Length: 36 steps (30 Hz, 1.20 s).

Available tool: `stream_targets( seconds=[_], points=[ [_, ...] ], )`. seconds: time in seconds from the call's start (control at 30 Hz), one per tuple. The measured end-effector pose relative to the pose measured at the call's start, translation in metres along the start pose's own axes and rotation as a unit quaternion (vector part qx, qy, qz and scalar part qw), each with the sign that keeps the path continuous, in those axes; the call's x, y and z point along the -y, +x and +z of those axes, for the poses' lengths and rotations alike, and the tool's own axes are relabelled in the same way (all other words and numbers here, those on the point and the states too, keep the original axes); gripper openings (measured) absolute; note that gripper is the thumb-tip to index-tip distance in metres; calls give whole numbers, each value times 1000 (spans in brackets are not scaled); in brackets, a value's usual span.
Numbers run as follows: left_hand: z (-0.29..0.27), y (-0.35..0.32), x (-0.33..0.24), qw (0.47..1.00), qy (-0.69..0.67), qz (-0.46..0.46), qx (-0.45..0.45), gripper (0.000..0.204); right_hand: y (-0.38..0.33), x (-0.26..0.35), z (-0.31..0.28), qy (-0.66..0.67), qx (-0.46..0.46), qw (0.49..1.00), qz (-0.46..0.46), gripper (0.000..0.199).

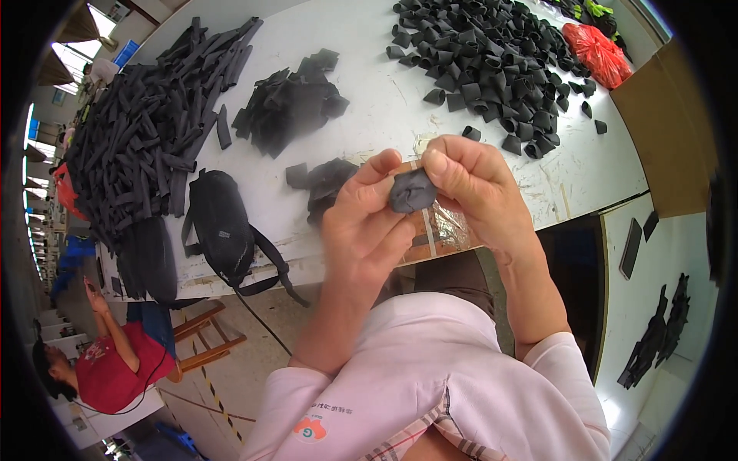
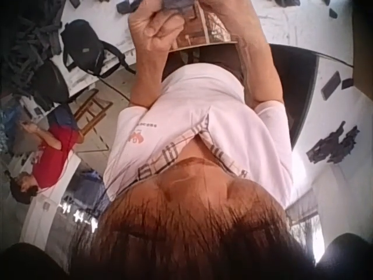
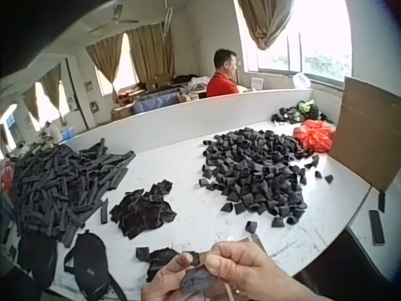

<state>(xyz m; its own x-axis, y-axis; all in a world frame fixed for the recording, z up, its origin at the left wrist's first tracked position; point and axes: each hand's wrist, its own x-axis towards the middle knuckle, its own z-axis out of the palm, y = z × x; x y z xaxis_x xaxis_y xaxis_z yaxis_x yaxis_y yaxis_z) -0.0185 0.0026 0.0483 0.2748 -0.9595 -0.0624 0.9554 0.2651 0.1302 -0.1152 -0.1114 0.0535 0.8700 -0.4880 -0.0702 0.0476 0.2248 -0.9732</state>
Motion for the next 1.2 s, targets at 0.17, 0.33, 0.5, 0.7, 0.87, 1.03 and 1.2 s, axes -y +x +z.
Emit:
stream_targets(
  seconds=[0.17, 0.33, 0.5, 0.7, 0.87, 1.03, 1.2],
  points=[
    [-41, 6, 2, 976, 184, 19, -113, 23, 6, -43, -13, 74, 28, 995, 62, 30],
    [-29, 8, 13, 851, 476, 186, -121, 24, 10, -39, -13, -41, 10, 999, -6, 30],
    [-33, 10, 9, 855, 470, 196, -94, 29, 12, -34, -16, -60, 1, 998, -1, 30],
    [-24, 17, -1, 613, 720, 326, 26, 16, 7, -31, -15, -155, -34, 986, -57, 26],
    [-26, 12, -1, 804, 503, 316, -22, 7, -9, -22, -6, -315, -113, 894, -297, 19],
    [-40, 5, -2, 921, 291, 254, -45, 9, -6, -19, 1, -416, -113, 831, -352, 22],
    [-41, 3, 0, 920, 296, 253, -39, 11, -4, -19, 2, -474, -117, 776, -398, 22]
  ],
)
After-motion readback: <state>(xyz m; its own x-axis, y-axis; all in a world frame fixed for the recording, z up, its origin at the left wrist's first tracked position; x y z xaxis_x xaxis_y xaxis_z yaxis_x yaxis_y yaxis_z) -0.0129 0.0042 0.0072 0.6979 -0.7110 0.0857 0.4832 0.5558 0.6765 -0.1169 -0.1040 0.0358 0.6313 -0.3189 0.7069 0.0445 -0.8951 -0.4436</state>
